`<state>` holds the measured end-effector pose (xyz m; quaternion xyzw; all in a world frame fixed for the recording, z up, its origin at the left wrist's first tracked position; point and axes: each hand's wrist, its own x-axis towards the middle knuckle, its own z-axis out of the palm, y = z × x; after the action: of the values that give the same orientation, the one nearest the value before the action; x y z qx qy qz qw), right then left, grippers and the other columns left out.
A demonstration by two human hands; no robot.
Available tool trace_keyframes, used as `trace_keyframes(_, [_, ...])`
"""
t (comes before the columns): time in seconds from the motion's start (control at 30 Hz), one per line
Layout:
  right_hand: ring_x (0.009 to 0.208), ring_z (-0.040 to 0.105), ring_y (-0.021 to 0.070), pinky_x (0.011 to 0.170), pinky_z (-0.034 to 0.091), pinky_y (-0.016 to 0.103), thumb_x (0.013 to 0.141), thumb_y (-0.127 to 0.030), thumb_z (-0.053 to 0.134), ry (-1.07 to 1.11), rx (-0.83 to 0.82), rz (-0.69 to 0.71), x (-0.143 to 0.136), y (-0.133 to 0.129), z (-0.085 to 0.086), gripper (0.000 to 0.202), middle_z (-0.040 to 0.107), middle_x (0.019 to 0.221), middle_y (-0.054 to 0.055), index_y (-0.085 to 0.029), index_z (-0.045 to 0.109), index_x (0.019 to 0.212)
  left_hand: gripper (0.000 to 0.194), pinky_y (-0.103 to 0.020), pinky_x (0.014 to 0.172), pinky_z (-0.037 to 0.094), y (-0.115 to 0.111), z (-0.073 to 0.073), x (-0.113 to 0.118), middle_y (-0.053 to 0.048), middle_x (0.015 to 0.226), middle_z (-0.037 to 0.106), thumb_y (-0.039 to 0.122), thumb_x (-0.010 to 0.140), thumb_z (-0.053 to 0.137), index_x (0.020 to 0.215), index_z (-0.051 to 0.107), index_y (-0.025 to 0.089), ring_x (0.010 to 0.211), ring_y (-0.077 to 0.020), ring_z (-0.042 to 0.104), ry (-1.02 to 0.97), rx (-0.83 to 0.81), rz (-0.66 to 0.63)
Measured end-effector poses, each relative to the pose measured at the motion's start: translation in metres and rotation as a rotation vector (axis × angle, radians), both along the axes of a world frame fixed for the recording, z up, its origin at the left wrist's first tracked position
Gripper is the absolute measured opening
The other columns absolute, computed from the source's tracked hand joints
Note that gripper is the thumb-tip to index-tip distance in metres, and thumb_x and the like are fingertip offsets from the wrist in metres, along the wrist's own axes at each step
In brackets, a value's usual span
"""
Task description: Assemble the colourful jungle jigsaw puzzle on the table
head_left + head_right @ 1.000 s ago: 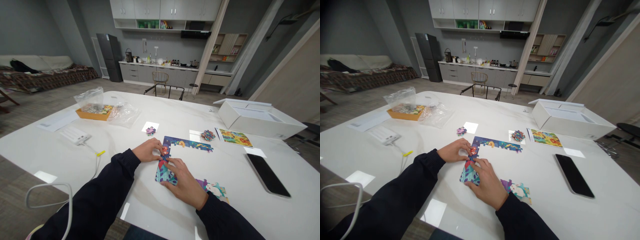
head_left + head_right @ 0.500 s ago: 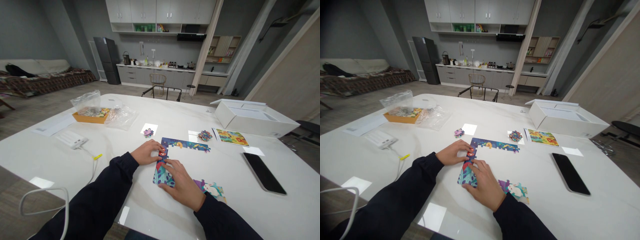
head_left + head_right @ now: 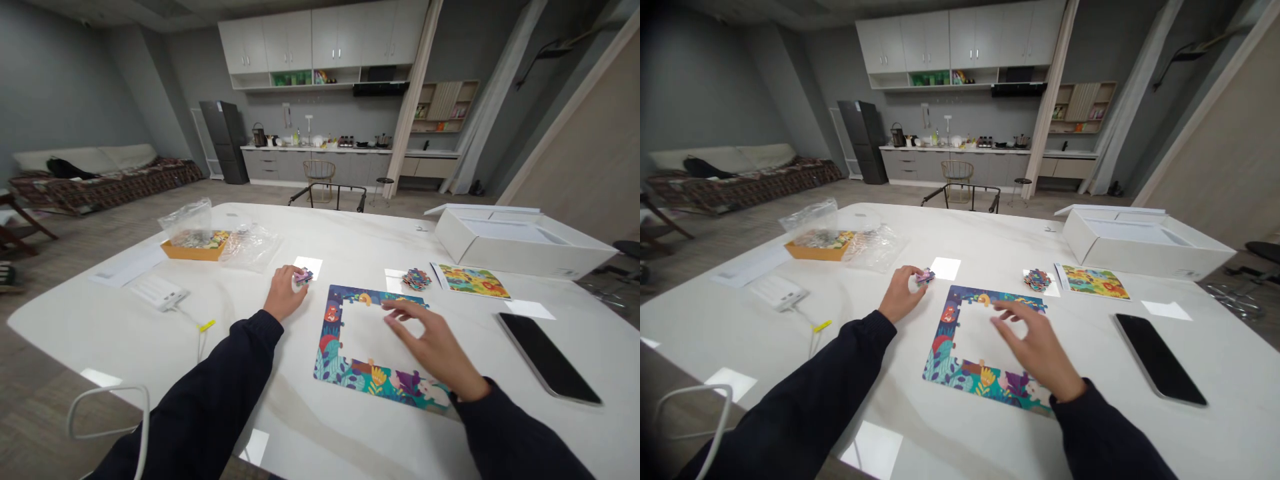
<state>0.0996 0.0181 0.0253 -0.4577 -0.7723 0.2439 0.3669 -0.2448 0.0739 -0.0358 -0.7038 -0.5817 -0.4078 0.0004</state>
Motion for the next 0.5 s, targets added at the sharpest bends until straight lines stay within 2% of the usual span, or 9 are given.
trace_keyframes(0.07, [0.092, 0.072, 0.0273, 0.088, 0.058, 0.042, 0.093, -0.059, 0.061, 0.033, 0.018, -0.131, 0.034, 0.017, -0.001, 0.042, 0.077, 0.109, 0.01, -0.024, 0.075, 0.111, 0.026, -0.046, 0.098, 0.048, 0.01, -0.005, -0.009, -0.007, 0.107, 0.066, 0.022, 0.081, 0.074, 0.103, 0.061, 0.022, 0.105, -0.0288, 0.06, 0.008, -0.005, 0.128])
trace_keyframes(0.13, [0.085, 0.072, 0.0268, 0.081, 0.059, 0.04, 0.09, -0.064, 0.062, 0.05, 0.042, -0.249, 0.059, 0.028, -0.009, 0.047, 0.078, 0.103, 0.01, -0.023, 0.076, 0.106, 0.026, -0.047, 0.097, 0.048, 0.017, -0.01, -0.015, -0.007, 0.106, 0.068, 0.025, 0.08, 0.076, 0.101, 0.062, 0.022, 0.104, -0.0293, 0.06, 0.023, -0.042, 0.161])
trace_keyframes(0.2, [0.079, 0.072, 0.0259, 0.072, 0.058, 0.037, 0.087, -0.067, 0.062, 0.047, 0.039, -0.296, 0.073, 0.032, -0.019, 0.049, 0.078, 0.097, 0.009, -0.022, 0.076, 0.104, 0.023, -0.045, 0.095, 0.048, 0.021, -0.013, -0.018, -0.006, 0.103, 0.07, 0.028, 0.081, 0.075, 0.1, 0.063, 0.022, 0.102, -0.0289, 0.061, 0.017, -0.077, 0.158])
trace_keyframes(0.27, [0.075, 0.07, 0.0251, 0.066, 0.056, 0.036, 0.087, -0.066, 0.061, 0.035, 0.035, -0.29, 0.074, 0.031, -0.026, 0.049, 0.078, 0.093, 0.009, -0.022, 0.076, 0.104, 0.021, -0.044, 0.094, 0.049, 0.023, -0.015, -0.02, -0.005, 0.101, 0.071, 0.028, 0.082, 0.074, 0.099, 0.064, 0.023, 0.101, -0.0276, 0.062, -0.007, -0.096, 0.148])
trace_keyframes(0.37, [0.073, 0.068, 0.0236, 0.067, 0.056, 0.036, 0.09, -0.061, 0.06, 0.008, 0.041, -0.245, 0.066, 0.027, -0.03, 0.045, 0.077, 0.091, 0.008, -0.022, 0.076, 0.104, 0.021, -0.042, 0.093, 0.05, 0.023, -0.014, -0.021, -0.004, 0.099, 0.07, 0.026, 0.082, 0.074, 0.1, 0.063, 0.022, 0.1, -0.0261, 0.063, -0.029, -0.079, 0.134])
trace_keyframes(0.5, [0.076, 0.067, 0.0234, 0.07, 0.056, 0.037, 0.092, -0.058, 0.06, 0.001, 0.012, -0.201, 0.057, 0.024, -0.028, 0.042, 0.077, 0.093, 0.009, -0.021, 0.075, 0.108, 0.024, -0.042, 0.094, 0.051, 0.014, 0.002, -0.008, -0.005, 0.103, 0.069, 0.025, 0.083, 0.074, 0.104, 0.061, 0.022, 0.102, -0.0252, 0.063, -0.017, 0.014, 0.042])
